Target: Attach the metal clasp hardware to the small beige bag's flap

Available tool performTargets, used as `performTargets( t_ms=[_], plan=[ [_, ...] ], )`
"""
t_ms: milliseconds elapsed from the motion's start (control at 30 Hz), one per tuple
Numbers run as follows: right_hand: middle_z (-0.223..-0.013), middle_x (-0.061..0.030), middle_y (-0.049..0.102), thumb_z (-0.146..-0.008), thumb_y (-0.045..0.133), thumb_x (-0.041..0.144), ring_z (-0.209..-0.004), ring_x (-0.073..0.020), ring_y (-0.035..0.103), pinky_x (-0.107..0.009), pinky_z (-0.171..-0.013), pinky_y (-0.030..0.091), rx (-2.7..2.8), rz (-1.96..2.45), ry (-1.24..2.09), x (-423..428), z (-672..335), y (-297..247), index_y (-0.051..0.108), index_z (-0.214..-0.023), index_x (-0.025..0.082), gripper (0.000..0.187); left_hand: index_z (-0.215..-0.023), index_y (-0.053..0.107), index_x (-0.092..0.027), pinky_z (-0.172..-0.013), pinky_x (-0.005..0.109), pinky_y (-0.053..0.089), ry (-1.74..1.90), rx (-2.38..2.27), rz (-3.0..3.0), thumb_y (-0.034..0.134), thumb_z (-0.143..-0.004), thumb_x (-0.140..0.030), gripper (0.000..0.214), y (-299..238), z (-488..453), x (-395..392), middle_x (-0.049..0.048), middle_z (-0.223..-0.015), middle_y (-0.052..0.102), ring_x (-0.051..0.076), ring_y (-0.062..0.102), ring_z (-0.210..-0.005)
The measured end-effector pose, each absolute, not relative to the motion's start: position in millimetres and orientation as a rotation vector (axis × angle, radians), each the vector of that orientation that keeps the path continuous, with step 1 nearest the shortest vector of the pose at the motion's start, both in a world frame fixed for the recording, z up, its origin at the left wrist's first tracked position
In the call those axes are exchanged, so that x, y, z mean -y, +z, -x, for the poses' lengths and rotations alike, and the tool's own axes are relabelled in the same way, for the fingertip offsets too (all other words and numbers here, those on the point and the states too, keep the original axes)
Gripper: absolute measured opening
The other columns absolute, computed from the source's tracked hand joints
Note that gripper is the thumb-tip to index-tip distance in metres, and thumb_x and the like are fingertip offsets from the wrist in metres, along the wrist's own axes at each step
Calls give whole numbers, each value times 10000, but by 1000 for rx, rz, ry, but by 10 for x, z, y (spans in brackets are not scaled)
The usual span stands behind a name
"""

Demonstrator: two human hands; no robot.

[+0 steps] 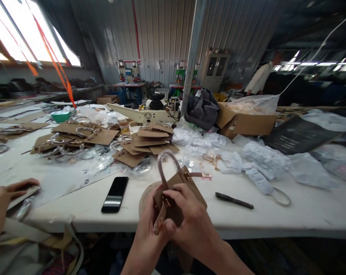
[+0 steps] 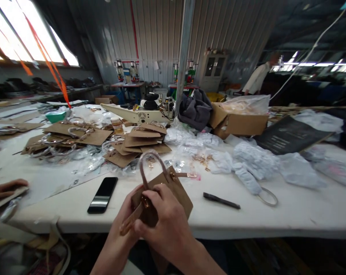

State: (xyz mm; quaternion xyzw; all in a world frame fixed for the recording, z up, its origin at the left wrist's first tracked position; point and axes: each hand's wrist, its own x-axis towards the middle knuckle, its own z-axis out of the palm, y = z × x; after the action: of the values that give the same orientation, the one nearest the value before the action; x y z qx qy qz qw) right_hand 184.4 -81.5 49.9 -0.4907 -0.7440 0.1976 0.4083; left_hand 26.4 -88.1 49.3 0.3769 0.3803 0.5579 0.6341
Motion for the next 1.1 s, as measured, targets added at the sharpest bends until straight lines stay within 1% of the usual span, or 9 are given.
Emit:
performTargets(
  t_ms=[67,200,333,467,567,700,833,967,1100],
  plan=[
    [-1376,-128,649,-847,762,158,-1161,-335,712,-458,-961,678,1851,1272,382,910,-1926,644,647,-1403,296,584,-1613,629,-292,-1245,531,511,1161,-698,-960,1116,-620,-534,1131,567,-296,900,159,-1618,596,517,532,-1506],
    [-1400,-155,677,-925,611,83,-1273,-368,693,-539,-1066,651,1869,1280,-33,1128,-2098,816,629,-1491,255,592,-1723,472,-317,-1339,581,386,1006,-359,-938,1085,-665,-613,1259,604,-474,917,157,-1709,492,506,415,-1599],
    [-1385,-118,727,-1044,642,66,-1261,-303,733,-433,-1065,668,1870,1209,-231,1268,-2367,1052,680,-1476,246,470,-1750,397,-348,-1364,610,334,1057,-153,-988,970,-810,-689,1152,641,-746,961,139,-1786,371,466,312,-1660],
    [-1319,-86,784,-1049,780,244,-1135,-311,792,-407,-1027,692,1638,1343,-277,1422,-2715,1319,806,-1308,260,262,-1740,396,-364,-1290,615,462,1150,-184,-1166,880,-922,-681,1002,791,-802,932,160,-1748,412,451,498,-1545],
    [-1226,-120,817,-976,871,425,-1099,-400,798,-477,-901,727,1239,1444,4,1518,-3001,1329,845,-1256,232,341,-1669,489,-352,-1217,551,536,1417,-564,-1500,882,-981,-525,812,987,-562,791,150,-1684,477,400,576,-1460],
    [-1179,-120,833,-838,980,473,-1078,-444,804,-512,-806,730,927,1342,557,1487,-3283,1117,836,-1289,265,517,-1611,577,-341,-1321,557,403,1397,-784,-1946,978,-886,-468,839,1217,-56,549,125,-1721,439,422,410,-1593],
    [-1184,-120,832,-795,1013,450,-1027,-417,811,-529,-819,714,844,1197,871,1314,-3311,875,845,-1233,287,496,-1739,414,-346,-1319,554,389,824,-612,-1917,1002,-859,-465,1065,1162,291,399,139,-1655,546,403,491,-1539],
    [-1070,-83,845,-755,1049,411,-951,-342,812,-420,-790,689,843,1129,1029,1156,-3239,670,857,-1128,298,434,-1793,259,-280,-1205,509,495,740,-458,-1608,912,-962,-448,1070,926,385,343,170,-1496,671,363,626,-1392],
    [-1096,-87,841,-763,1047,413,-982,-346,803,-421,-817,676,885,1096,1126,1061,-3164,494,855,-1132,291,433,-1585,614,-198,-1009,381,583,642,-420,-1484,937,-925,-467,783,779,391,353,149,-1352,738,348,693,-1239]
  ],
)
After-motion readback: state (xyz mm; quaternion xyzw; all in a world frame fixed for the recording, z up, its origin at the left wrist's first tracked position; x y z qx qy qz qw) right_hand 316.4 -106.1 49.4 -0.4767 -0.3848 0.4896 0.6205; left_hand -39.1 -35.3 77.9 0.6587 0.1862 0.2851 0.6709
